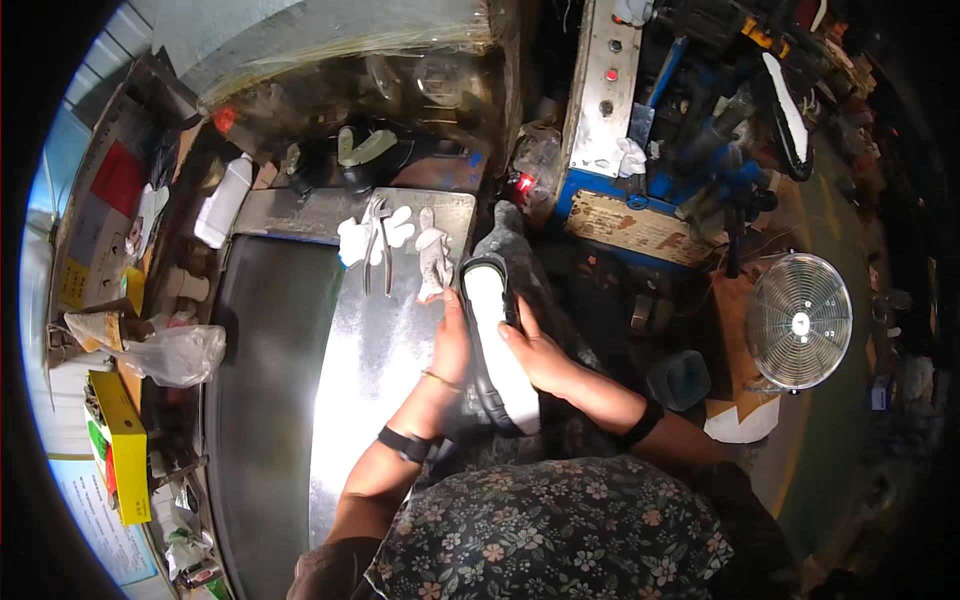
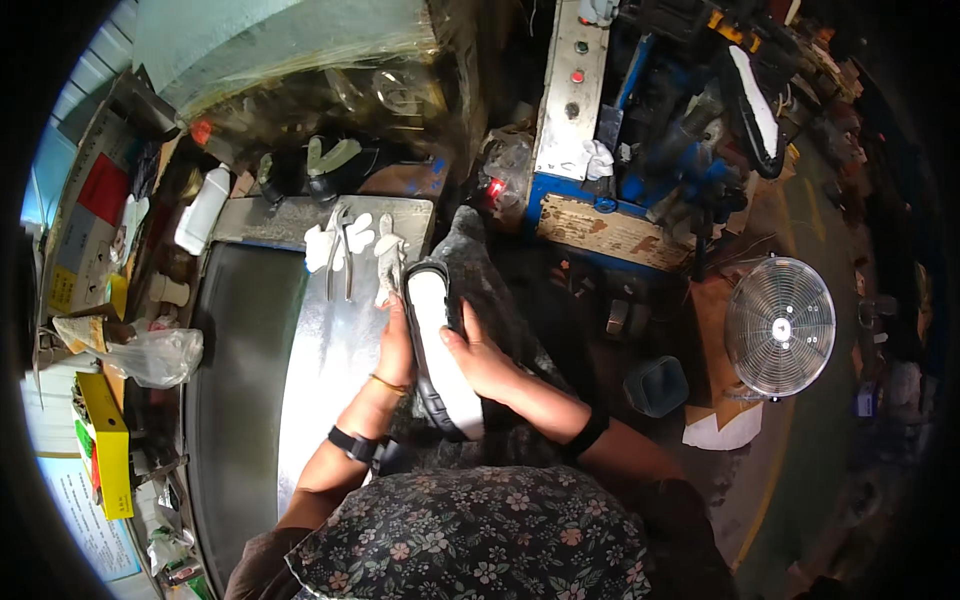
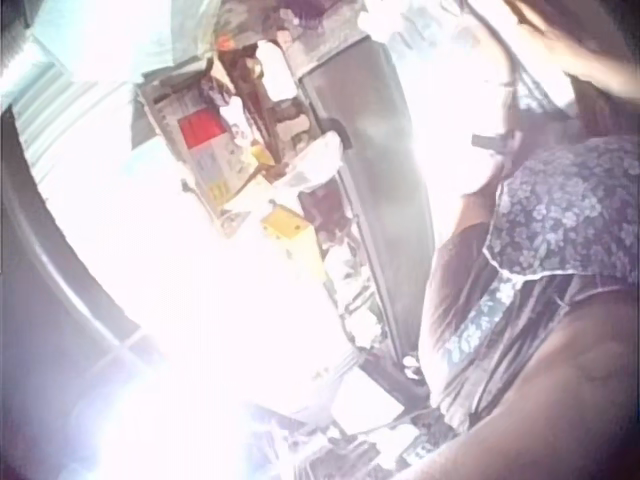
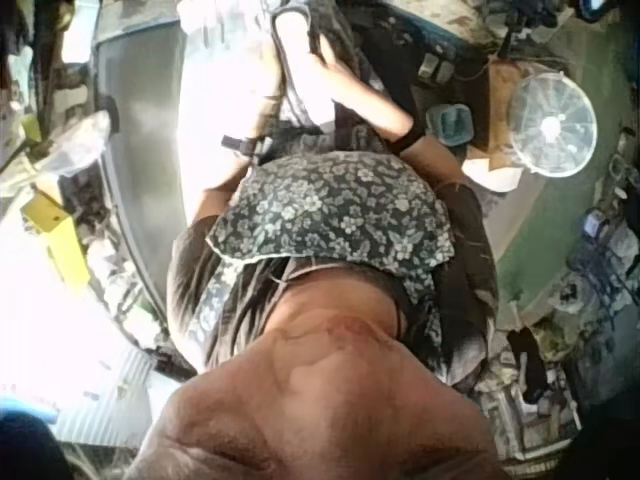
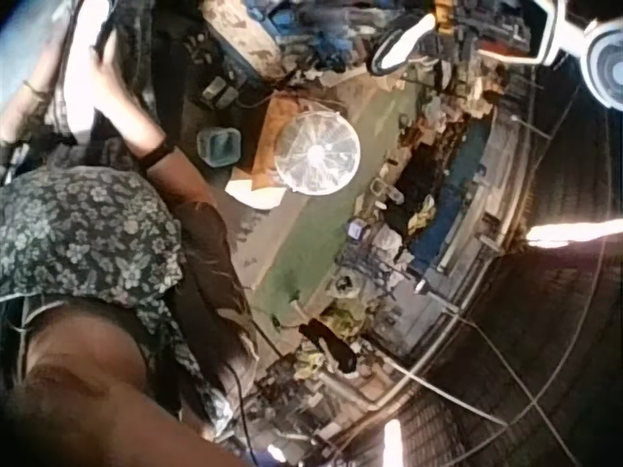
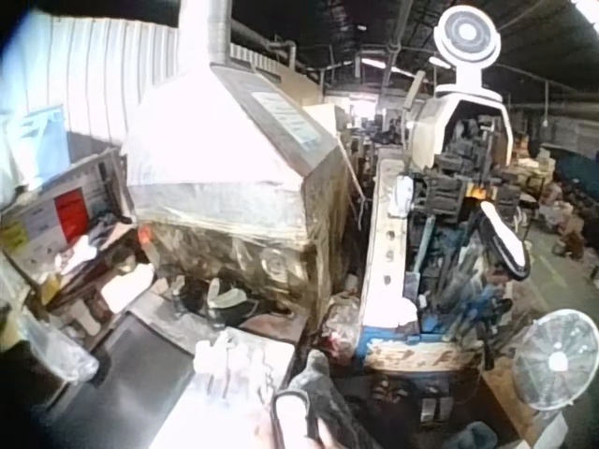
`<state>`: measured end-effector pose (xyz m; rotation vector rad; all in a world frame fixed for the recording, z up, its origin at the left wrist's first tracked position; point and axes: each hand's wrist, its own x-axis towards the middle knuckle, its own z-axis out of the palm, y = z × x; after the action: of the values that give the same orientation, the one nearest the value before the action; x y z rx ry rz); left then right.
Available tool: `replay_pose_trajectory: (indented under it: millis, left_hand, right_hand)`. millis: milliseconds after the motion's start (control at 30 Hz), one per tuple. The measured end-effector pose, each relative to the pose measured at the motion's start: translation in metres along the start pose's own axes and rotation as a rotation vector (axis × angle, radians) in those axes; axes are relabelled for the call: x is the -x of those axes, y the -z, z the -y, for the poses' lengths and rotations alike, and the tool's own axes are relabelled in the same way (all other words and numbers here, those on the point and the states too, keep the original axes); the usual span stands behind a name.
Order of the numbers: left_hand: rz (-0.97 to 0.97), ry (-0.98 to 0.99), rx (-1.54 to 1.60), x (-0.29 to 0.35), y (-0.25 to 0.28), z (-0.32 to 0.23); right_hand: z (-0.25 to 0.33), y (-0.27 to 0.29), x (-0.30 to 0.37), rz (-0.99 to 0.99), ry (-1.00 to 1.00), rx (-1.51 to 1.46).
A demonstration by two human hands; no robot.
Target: Operating an industrial machine to process and assemble shoe components.
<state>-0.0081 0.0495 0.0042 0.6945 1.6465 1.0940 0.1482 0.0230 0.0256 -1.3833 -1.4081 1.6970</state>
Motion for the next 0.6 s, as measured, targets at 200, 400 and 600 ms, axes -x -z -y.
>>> replay_pose_trajectory:
  millis: [200,400,600]
  left_hand:
    - [-0.108,-0.772,-1.301,0.003,0.015,-0.055]
    - [0.529,-0.237,-1.137,0.040,0.055,-0.045]
    - [0.307,-0.256,-0.124,0.086,0.048,0.036]
  right_hand:
    - [0.045,-0.018,0.002,-0.042,-0.152,0.436]
    - [-0.021,-0.022,-0.004,-0.207,0.194,0.185]
    - [-0.023,-0.016,-0.007,-0.168,0.233,-0.002]
